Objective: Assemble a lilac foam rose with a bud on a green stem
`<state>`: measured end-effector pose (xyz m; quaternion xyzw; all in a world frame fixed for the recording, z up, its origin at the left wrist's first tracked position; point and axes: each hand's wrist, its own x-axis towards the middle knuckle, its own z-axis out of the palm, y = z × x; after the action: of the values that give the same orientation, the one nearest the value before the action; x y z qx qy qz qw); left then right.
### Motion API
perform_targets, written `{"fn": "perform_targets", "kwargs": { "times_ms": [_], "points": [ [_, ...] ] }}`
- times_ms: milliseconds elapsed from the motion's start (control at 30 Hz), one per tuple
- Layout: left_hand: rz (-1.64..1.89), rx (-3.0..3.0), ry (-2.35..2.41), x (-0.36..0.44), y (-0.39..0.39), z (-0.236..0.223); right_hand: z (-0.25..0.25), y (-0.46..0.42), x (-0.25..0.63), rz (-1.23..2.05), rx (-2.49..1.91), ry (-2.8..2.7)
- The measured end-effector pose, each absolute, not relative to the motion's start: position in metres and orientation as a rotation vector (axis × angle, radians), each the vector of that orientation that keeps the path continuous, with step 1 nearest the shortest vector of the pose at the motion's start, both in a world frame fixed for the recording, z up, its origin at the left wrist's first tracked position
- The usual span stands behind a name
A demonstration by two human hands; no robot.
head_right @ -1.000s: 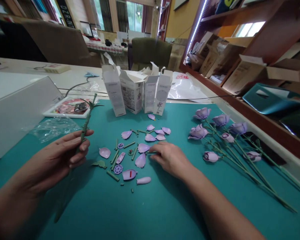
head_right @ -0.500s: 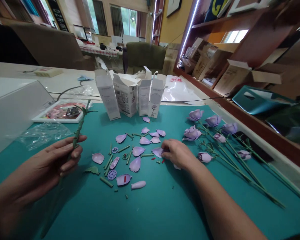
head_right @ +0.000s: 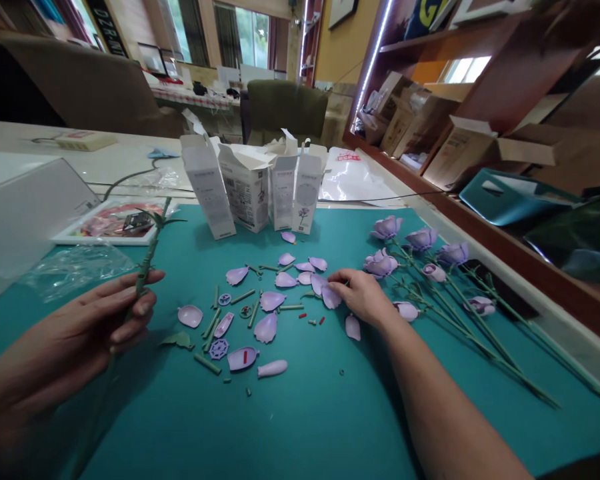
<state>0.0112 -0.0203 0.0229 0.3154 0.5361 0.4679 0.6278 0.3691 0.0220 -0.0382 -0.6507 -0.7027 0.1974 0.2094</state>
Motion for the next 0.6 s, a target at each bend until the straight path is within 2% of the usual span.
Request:
{"fn": "perform_targets", "kwargs": {
  "times_ms": [100,267,600],
  "points": [
    [1.068,0.743,1.212,0.010,-0.020,0.020,-0.032,0.014,0.363,0.409,-1.752,-1.987],
    [1.079,0.760,1.184,0.008,-0.020,0.019,-0.021,0.000,0.345,0.611,-1.667,-2.393],
    [1.062,0.800,1.117,0.004,-0.022,0.015,-0.026,-0.004,0.325,0.506,-1.730,-2.586]
  ]
}}
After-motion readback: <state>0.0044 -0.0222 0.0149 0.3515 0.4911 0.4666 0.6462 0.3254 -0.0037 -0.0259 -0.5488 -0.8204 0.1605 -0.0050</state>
